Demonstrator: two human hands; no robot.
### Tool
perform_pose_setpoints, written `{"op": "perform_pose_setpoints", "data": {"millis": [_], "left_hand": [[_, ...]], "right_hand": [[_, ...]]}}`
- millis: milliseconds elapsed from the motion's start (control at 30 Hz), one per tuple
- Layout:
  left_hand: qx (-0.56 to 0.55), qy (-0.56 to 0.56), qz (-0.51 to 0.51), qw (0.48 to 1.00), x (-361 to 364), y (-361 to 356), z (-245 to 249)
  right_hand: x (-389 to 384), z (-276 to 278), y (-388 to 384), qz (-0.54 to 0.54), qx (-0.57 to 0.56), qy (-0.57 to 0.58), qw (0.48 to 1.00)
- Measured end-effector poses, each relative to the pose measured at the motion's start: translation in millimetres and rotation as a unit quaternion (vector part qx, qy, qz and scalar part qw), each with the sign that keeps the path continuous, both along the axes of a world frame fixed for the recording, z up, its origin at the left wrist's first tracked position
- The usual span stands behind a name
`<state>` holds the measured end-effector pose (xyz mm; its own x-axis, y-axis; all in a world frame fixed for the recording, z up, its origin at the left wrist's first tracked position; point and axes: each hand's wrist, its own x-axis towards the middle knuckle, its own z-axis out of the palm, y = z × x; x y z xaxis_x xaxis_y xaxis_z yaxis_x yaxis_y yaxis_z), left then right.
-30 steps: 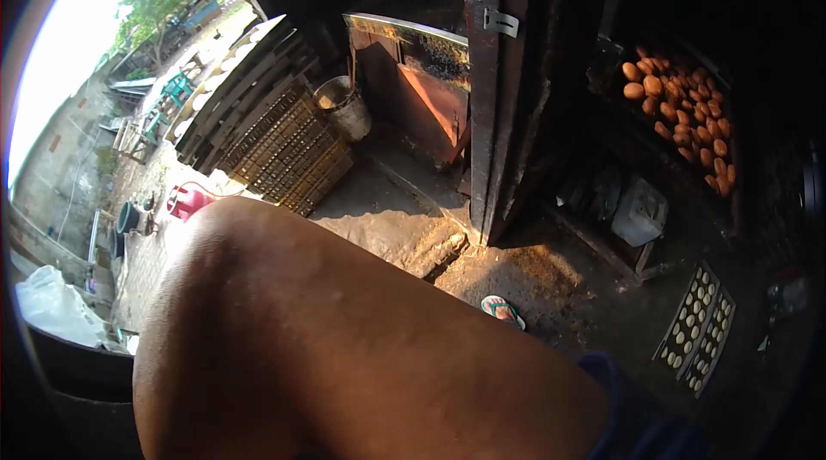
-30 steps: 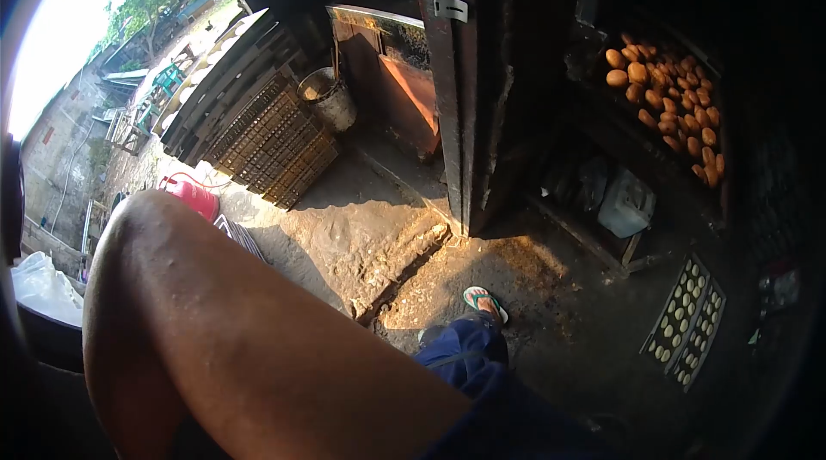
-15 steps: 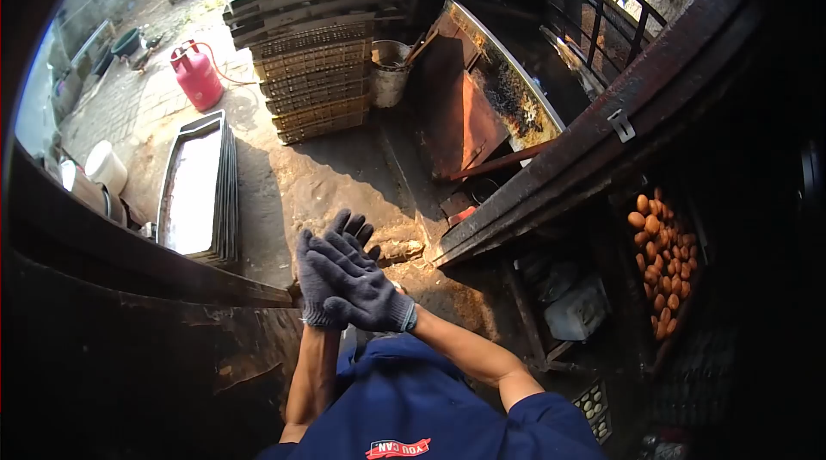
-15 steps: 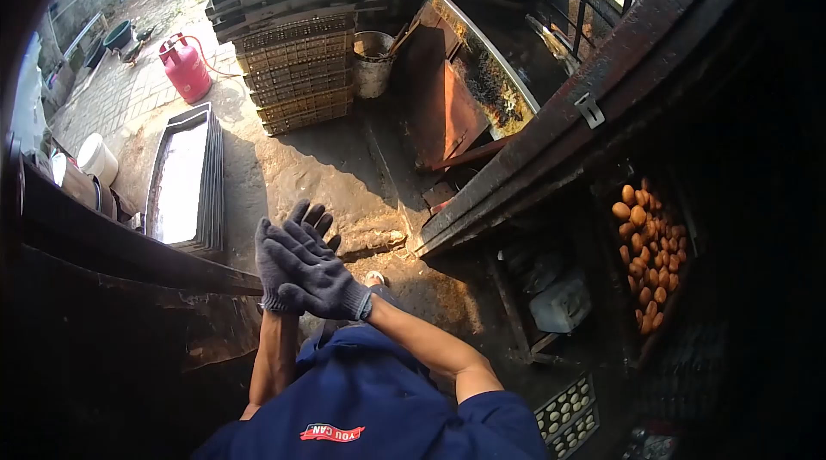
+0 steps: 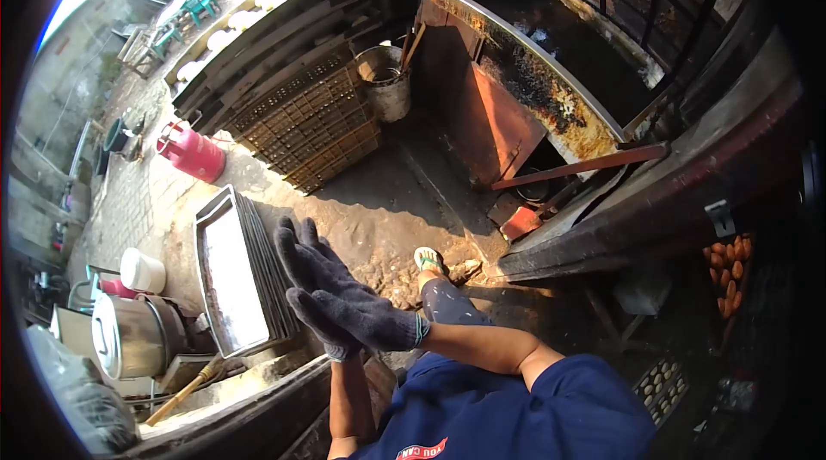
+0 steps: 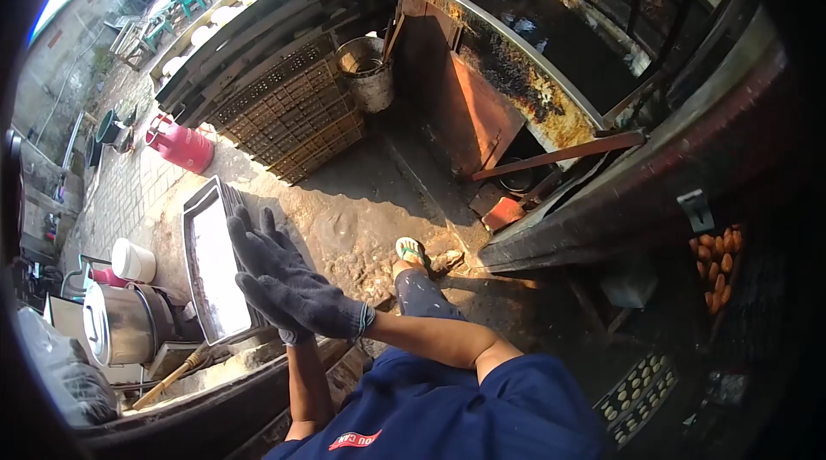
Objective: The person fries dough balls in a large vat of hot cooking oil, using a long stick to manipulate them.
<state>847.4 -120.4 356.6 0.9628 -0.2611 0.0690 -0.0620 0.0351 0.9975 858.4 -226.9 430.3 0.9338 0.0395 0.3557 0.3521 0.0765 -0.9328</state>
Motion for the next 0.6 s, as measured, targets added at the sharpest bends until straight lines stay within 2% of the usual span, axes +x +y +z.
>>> {"op": "perform_pose_setpoints", "data": {"millis": [67, 100, 133, 200, 233, 267, 300, 333, 400, 433, 467, 533, 567, 600], "left_hand": [[-0.022, -0.031, 0.026, 0.999, 26, -14, 31], [0.108, -0.256, 0.08, 0.957, 50, -37, 56], [0.115, -0.255, 0.085, 0.956, 76, -42, 63], [0.05, -0.243, -0.065, 0.967, 122, -38, 77], [0.053, -0.284, -0.072, 0.955, 139, -52, 96], [0.12, -0.326, -0.091, 0.933, 150, -59, 113], [0.168, -0.395, -0.065, 0.901, 159, -72, 134], [0.216, -0.459, -0.036, 0.861, 167, -85, 150], [0.227, -0.401, 0.06, 0.885, 181, -101, 152], [0.205, -0.358, 0.074, 0.908, 188, -104, 146], [0.204, -0.361, 0.097, 0.905, 202, -101, 142], [0.2, -0.234, -0.119, 0.944, 228, -86, 129], [0.175, -0.163, -0.191, 0.952, 241, -78, 118], [0.147, -0.092, -0.265, 0.949, 256, -69, 104]], "right_hand": [[36, 11, -6, 0.101, 0.063, 0.07, 0.99], [62, 12, -26, 0.192, 0.004, 0.064, 0.979], [76, 14, -29, 0.139, -0.051, 0.016, 0.989], [119, 1, -54, 0.297, 0.031, 0.023, 0.954], [140, -24, -62, 0.313, -0.018, -0.034, 0.949], [158, -118, -39, 0.338, 0.071, -0.1, 0.933], [162, -55, -63, 0.264, 0.083, -0.236, 0.931], [168, 12, -87, 0.185, 0.098, -0.367, 0.907], [182, -18, -73, 0.129, 0.081, -0.359, 0.921], [194, -13, -78, 0.153, 0.081, -0.365, 0.915], [205, -8, -91, 0.196, 0.02, -0.306, 0.932], [223, 2, -117, 0.263, -0.108, -0.178, 0.942], [228, 11, -126, 0.324, -0.07, 0.024, 0.943], [232, 21, -132, 0.365, -0.032, 0.227, 0.902]]}}
